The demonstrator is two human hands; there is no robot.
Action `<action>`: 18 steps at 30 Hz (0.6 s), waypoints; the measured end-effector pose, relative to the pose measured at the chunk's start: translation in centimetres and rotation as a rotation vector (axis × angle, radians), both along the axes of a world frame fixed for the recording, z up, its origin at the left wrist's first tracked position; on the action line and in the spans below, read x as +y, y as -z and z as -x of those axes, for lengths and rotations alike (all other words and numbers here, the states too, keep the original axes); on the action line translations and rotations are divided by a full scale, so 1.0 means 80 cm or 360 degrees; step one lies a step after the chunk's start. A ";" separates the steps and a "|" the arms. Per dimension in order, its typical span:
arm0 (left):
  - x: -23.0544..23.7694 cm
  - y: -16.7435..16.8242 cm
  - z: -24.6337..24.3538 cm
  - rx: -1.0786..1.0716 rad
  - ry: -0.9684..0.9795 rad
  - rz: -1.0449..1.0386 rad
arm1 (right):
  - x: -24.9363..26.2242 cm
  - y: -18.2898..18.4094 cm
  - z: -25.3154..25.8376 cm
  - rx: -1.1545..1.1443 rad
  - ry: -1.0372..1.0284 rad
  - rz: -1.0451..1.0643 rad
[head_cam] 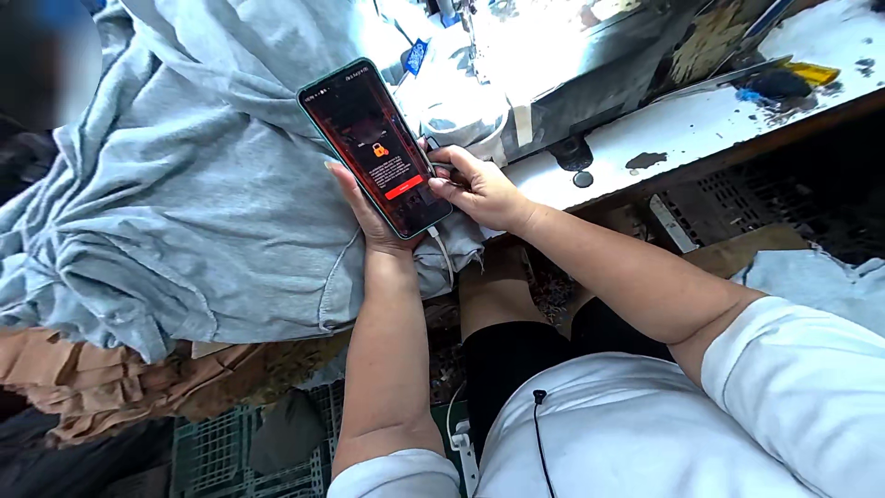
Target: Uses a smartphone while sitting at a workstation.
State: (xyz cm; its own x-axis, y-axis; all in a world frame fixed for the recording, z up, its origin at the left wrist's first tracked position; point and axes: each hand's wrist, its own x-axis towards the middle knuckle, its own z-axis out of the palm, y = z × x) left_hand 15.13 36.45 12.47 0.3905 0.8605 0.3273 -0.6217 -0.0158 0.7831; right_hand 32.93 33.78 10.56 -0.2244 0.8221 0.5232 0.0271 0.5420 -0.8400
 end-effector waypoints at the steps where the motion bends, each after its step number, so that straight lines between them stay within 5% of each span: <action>1: -0.001 -0.001 -0.001 0.0001 -0.0015 0.0028 | -0.001 -0.001 -0.001 0.0005 -0.0002 0.0005; 18: -0.006 -0.003 -0.004 -0.0127 -0.0005 0.0080 | 0.000 -0.002 -0.004 0.0080 -0.0099 0.0081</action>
State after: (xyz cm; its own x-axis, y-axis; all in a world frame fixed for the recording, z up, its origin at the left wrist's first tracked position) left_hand 15.44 36.00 12.73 0.3620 0.8778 0.3136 -0.6822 0.0202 0.7309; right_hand 33.23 33.80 10.70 -0.2504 0.8332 0.4930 -0.0483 0.4978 -0.8659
